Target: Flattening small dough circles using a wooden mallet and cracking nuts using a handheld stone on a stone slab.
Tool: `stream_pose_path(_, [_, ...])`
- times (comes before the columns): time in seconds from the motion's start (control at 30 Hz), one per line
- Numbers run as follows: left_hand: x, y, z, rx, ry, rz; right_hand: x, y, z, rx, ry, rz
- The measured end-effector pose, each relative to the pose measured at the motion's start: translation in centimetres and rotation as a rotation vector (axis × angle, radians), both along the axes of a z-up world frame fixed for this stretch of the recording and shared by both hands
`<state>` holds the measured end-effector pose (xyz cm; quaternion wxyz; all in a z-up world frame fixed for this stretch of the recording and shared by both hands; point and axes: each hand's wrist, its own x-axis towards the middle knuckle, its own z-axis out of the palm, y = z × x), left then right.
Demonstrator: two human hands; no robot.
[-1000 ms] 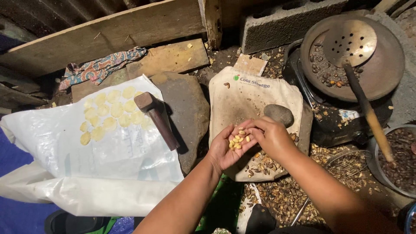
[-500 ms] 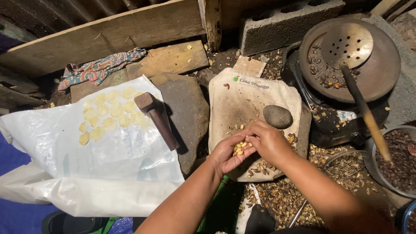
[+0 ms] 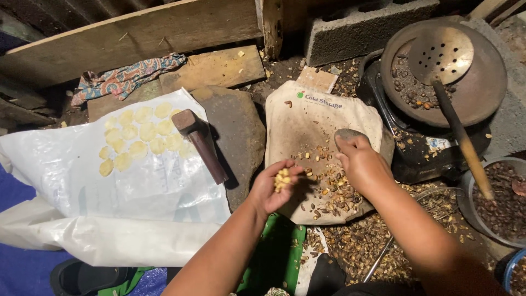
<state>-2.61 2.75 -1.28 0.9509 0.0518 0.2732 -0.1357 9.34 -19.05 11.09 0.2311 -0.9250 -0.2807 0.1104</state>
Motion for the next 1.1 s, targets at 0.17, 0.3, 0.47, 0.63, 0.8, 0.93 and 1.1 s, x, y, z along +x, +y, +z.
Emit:
stream_pose_path(0.17, [-1.2, 2.2, -0.1, -0.099, -0.016, 0.128, -0.2, 3.3, -3.6, -0.168, -0.035, 0.175])
stream_pose_path(0.3, [-0.8, 2.3, 0.6, 0.158, 0.221, 0.115, 0.9, 3.6, -8.2, -0.255, -0.172, 0.258])
stream_pose_path(0.47, [-1.1, 0.6, 6.3, 0.012, 0.045, 0.073, -1.8, 6.5, 2.9, -0.070, 0.236, 0.114])
stream_pose_path(0.63, [-0.1, -1.5, 12.7, -0.073, -0.215, -0.023, 1.0, 5.6, -0.7, -0.131, 0.236, 0.046])
stream_pose_path(0.8, [-0.2, -2.9, 14.4, -0.119, -0.331, -0.068, 2.0, 2.7, -7.2, -0.224, 0.277, -0.055])
stream_pose_path(0.93, [-0.6, -1.8, 11.2, -0.139, -0.269, -0.033, 2.3, 1.8, -11.1, -0.295, 0.328, -0.096])
stream_pose_path(1.1, [-0.2, 0.7, 6.9, -0.132, -0.152, -0.018, 1.2, 3.9, -6.6, -0.006, 0.169, -0.033])
